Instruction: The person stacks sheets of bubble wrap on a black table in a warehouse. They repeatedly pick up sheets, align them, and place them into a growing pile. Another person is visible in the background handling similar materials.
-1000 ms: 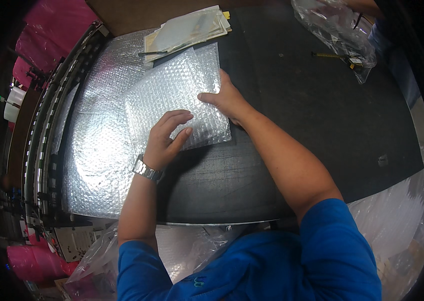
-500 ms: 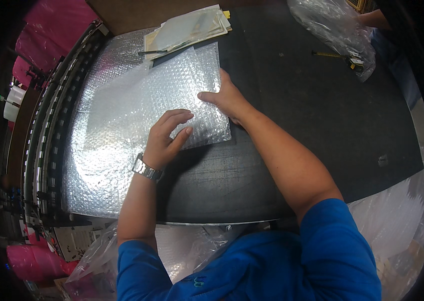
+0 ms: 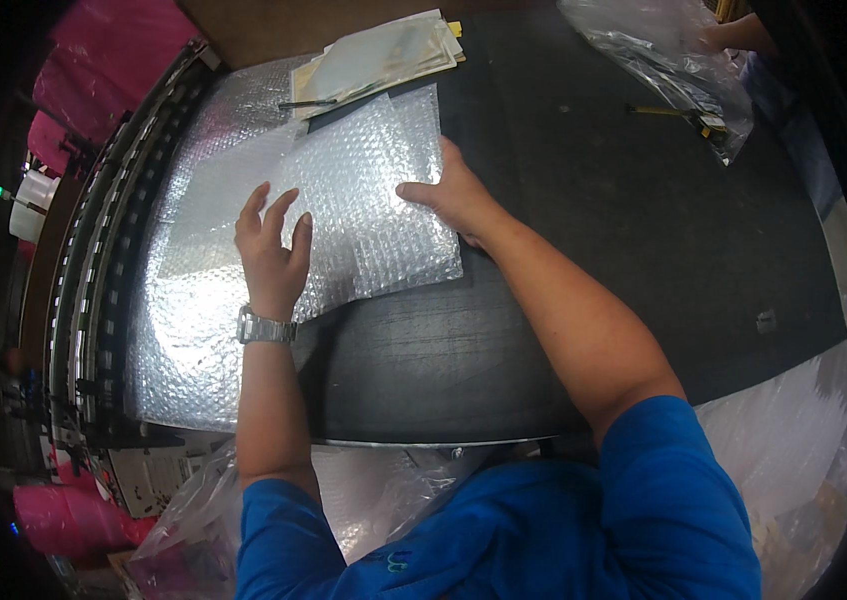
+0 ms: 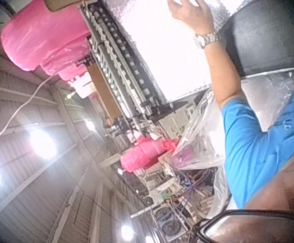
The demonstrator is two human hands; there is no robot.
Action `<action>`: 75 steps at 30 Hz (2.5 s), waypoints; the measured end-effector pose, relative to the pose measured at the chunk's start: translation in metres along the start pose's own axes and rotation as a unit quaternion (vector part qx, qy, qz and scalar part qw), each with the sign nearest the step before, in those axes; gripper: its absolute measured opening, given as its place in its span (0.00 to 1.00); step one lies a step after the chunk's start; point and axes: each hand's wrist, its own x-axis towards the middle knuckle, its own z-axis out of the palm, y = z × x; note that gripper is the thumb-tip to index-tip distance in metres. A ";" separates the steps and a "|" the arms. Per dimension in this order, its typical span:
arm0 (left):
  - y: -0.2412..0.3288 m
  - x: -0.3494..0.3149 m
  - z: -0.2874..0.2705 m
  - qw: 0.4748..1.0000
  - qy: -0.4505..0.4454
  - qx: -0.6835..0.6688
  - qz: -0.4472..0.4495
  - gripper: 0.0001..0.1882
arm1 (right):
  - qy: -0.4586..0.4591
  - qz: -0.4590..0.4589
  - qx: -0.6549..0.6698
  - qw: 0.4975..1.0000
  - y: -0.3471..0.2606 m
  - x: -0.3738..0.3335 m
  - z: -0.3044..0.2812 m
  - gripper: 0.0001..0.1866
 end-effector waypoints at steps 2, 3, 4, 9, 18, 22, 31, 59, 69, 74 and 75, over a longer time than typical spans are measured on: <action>-0.001 0.000 0.000 0.996 0.005 0.086 0.008 0.20 | 0.002 0.003 0.003 1.000 -0.002 -0.001 0.001 0.44; -0.006 0.000 0.002 0.991 0.004 0.132 0.002 0.22 | 0.002 0.004 0.006 1.000 -0.003 -0.002 0.002 0.44; -0.011 -0.001 0.004 0.984 0.003 0.178 -0.003 0.24 | 0.001 0.003 0.006 1.000 -0.002 -0.001 0.001 0.44; -0.035 -0.009 0.016 0.936 -0.215 0.181 -0.210 0.33 | -0.003 -0.001 0.005 1.000 0.001 0.002 0.000 0.43; 0.013 -0.011 0.018 0.964 -0.258 -0.059 -0.010 0.29 | -0.006 0.005 0.052 0.999 -0.006 0.000 0.000 0.44; 0.027 -0.013 0.020 0.921 -0.296 -0.255 0.008 0.28 | 0.020 0.000 0.025 1.000 -0.004 0.000 0.002 0.41; 0.033 -0.010 0.015 0.935 -0.242 -0.257 -0.016 0.21 | 0.006 -0.005 -0.020 1.000 0.002 0.001 -0.002 0.45; 0.007 -0.006 0.015 0.989 -0.070 -0.130 -0.029 0.17 | -0.007 0.026 0.012 1.000 -0.007 -0.003 0.001 0.45; 0.008 -0.007 0.015 0.986 -0.072 -0.147 -0.033 0.17 | -0.011 0.022 0.014 1.000 -0.002 0.000 0.000 0.45; 0.009 -0.006 0.015 0.987 -0.071 -0.143 -0.023 0.17 | -0.008 0.026 0.013 1.000 -0.005 -0.002 0.000 0.45; 0.009 -0.006 0.015 0.987 -0.070 -0.143 -0.022 0.17 | -0.006 0.027 0.013 1.000 -0.006 -0.002 0.000 0.45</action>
